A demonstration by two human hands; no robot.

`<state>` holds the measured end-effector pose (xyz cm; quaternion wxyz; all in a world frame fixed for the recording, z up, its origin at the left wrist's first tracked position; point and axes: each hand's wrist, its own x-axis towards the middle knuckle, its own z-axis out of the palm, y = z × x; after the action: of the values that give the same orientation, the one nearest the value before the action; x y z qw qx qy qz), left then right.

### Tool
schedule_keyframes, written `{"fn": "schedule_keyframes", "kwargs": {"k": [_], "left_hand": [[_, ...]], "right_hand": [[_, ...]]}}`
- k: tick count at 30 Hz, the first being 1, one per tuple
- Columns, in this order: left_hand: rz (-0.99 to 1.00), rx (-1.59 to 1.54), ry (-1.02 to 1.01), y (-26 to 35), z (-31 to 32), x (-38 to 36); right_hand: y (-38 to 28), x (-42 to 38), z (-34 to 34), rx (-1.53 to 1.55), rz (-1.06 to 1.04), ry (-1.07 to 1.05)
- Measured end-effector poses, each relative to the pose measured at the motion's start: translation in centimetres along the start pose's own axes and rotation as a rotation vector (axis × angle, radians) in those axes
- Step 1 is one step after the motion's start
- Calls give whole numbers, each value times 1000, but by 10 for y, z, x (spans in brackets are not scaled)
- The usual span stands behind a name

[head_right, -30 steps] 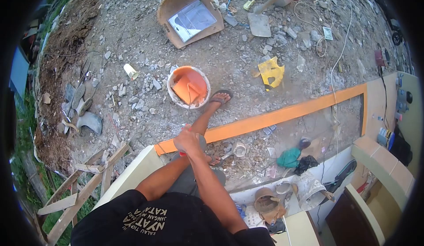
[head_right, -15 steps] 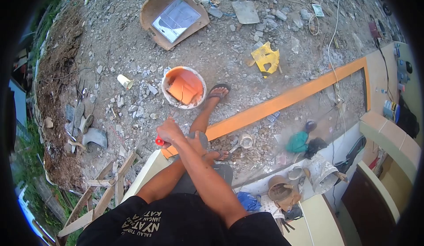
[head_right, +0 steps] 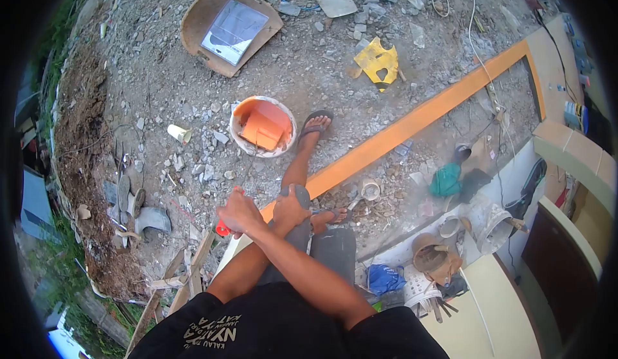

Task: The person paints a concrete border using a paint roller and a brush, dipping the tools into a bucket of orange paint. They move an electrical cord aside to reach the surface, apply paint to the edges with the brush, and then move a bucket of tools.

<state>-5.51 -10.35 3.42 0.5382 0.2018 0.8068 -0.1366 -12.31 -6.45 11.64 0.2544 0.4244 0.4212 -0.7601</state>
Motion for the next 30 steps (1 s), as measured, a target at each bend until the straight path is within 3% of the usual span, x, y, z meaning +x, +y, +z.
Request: {"fn": "schedule_keyframes", "kwargs": {"k": [3,8,14,20,23,24,26,29,30], "left_hand": [[59,19,32,-10,15,12],[3,164,36,5,6,7],[14,88,25,-18,30,26],[48,162,32,4,1,1],[26,140,-5,-10,13,17],[17,97,-11,-16,19,22],[7,101,-12,-17,20,22],[24,126,8,-18,22,22],[46,145,25,-20,25,25]], "right_hand": [[-5,7,-8,-47,-55,151],[-6,53,-38,3,-67,6],[8,3,4,-122,-131,197],[-10,57,-39,-97,-86,79],[-5,14,-17,-196,-102,-15],[4,3,-4,-195,-98,-18],[17,-14,18,-326,-244,214],[-6,-4,-12,-221,-87,111],[-7,15,-20,-225,-122,121]]}}
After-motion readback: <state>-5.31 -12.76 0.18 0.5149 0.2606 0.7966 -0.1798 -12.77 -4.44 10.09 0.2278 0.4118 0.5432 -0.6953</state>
